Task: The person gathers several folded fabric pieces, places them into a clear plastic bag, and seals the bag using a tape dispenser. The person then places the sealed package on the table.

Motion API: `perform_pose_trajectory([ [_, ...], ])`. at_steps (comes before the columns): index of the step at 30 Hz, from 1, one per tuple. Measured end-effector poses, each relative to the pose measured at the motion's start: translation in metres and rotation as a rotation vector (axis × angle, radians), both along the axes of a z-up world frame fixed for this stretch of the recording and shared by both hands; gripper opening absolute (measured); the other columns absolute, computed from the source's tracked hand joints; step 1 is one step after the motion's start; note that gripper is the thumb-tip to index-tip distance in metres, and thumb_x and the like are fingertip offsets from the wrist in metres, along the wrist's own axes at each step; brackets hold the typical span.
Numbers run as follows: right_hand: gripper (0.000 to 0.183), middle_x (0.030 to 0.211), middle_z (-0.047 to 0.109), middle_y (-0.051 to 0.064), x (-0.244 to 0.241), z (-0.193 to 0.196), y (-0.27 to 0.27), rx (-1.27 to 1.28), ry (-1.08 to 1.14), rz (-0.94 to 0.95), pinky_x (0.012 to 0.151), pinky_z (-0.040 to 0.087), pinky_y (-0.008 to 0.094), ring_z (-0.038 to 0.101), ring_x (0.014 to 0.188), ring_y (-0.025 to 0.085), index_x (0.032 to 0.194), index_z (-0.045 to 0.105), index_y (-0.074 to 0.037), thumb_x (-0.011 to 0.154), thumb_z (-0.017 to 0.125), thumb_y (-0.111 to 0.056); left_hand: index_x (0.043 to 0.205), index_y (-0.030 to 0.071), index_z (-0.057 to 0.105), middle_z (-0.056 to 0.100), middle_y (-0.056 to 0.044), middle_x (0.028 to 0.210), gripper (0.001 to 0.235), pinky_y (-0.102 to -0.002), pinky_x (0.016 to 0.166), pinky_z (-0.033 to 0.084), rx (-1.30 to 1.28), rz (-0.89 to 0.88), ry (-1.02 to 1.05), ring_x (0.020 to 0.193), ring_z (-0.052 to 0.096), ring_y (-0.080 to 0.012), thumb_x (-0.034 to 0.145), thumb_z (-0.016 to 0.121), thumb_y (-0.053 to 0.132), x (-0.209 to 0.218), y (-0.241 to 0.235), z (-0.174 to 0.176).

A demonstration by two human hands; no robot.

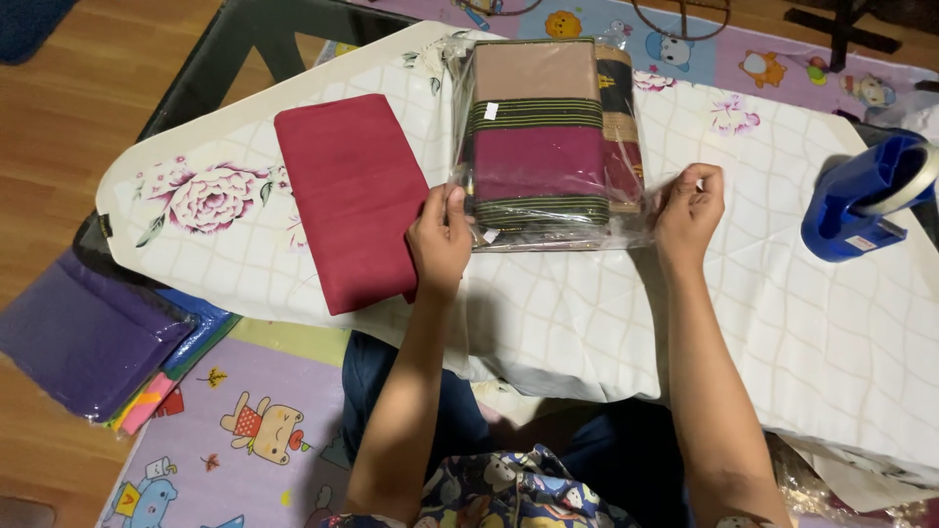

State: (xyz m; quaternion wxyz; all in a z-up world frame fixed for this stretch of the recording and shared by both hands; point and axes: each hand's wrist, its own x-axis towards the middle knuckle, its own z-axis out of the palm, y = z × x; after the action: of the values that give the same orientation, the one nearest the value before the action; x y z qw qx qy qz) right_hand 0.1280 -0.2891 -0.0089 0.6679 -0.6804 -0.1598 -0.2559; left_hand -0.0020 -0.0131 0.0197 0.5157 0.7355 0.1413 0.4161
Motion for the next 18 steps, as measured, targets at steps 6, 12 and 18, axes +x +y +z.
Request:
perform_pose_trajectory([
  [6, 0.059, 0.077, 0.064, 0.016, 0.008, -0.006, -0.026, -0.078, 0.169, 0.397, 0.059, 0.055, 0.029, 0.062, 0.063, 0.017, 0.092, 0.063, 0.002, 0.065, 0.101, -0.035, 0.1, 0.018, 0.069, 0.077, -0.01, 0.078, 0.017, -0.036, 0.059, 0.061, -0.029, 0.031, 0.044, 0.063, 0.076, -0.0207, 0.106, 0.057, 0.029, 0.009, 0.002, -0.005],
  [12, 0.043, 0.124, 0.07, 0.028, -0.019, 0.043, 0.015, -0.256, -0.044, 0.438, 0.114, 0.039, 0.049, 0.057, 0.134, 0.04, 0.082, 0.046, -0.004, 0.107, 0.063, -0.034, 0.095, 0.02, 0.069, 0.076, -0.009, 0.074, 0.018, -0.034, 0.057, 0.061, -0.188, -0.024, 0.176, 0.065, 0.077, -0.0225, 0.104, 0.057, 0.03, 0.017, 0.01, -0.006],
  [18, 0.029, 0.065, 0.057, 0.009, 0.001, 0.009, 0.008, -0.379, 0.115, 0.12, 0.062, 0.04, 0.031, 0.048, 0.063, 0.016, 0.088, 0.059, -0.007, 0.111, 0.07, -0.021, 0.092, 0.013, 0.07, 0.068, -0.01, 0.061, 0.02, -0.034, 0.049, 0.057, -0.303, -0.079, 0.271, 0.054, 0.07, -0.0199, 0.103, 0.058, 0.024, 0.018, 0.017, -0.001],
])
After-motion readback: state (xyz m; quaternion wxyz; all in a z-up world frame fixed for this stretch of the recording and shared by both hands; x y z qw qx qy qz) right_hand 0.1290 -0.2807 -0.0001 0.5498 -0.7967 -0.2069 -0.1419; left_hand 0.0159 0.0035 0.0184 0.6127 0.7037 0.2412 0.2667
